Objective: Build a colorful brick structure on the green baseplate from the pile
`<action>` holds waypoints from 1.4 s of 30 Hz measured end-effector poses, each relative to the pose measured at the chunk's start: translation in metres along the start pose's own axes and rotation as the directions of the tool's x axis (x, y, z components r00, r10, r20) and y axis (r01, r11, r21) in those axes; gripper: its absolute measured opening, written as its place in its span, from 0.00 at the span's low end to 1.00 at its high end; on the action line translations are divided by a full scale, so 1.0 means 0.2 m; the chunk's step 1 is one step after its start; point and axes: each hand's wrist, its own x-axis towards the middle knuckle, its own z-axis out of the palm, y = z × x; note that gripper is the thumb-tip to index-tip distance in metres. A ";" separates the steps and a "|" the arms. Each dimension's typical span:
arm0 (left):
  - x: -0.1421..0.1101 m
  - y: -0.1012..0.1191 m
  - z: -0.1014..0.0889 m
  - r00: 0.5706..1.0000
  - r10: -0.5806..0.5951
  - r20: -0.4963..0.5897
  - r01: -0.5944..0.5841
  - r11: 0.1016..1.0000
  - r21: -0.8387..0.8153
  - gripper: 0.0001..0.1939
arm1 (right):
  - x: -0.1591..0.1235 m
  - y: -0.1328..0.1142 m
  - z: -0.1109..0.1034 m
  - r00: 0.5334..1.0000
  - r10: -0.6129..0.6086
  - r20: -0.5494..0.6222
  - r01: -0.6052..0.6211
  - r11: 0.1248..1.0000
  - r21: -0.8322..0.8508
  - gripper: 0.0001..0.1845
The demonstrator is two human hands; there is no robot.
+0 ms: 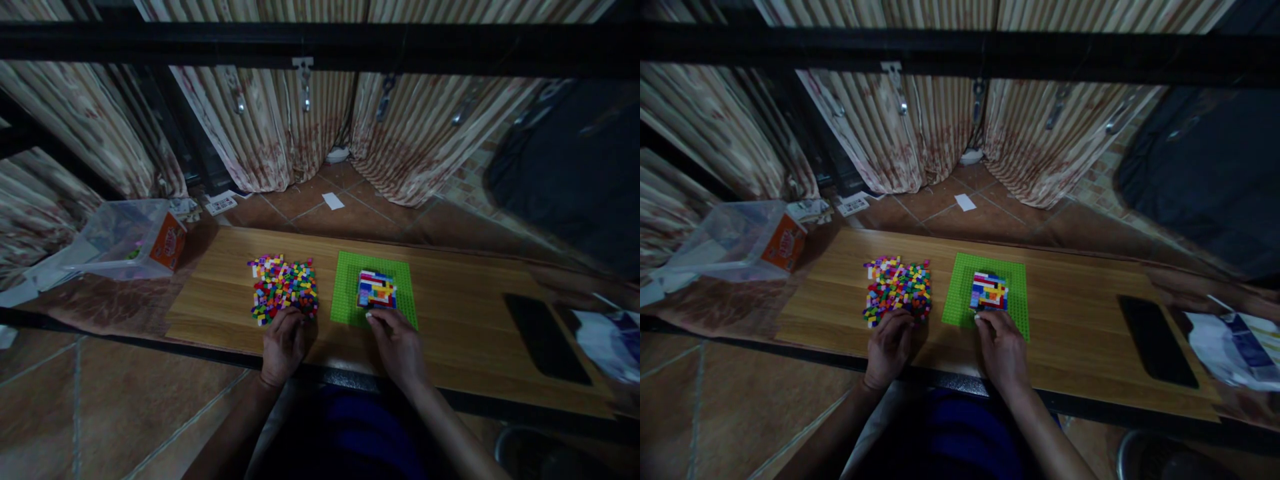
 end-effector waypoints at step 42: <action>0.01 0.02 -0.01 0.999 -0.006 0.051 0.004 0.999 0.040 0.07 | 0.24 0.23 -0.08 0.968 0.190 -0.165 -0.182 0.981 0.060 0.21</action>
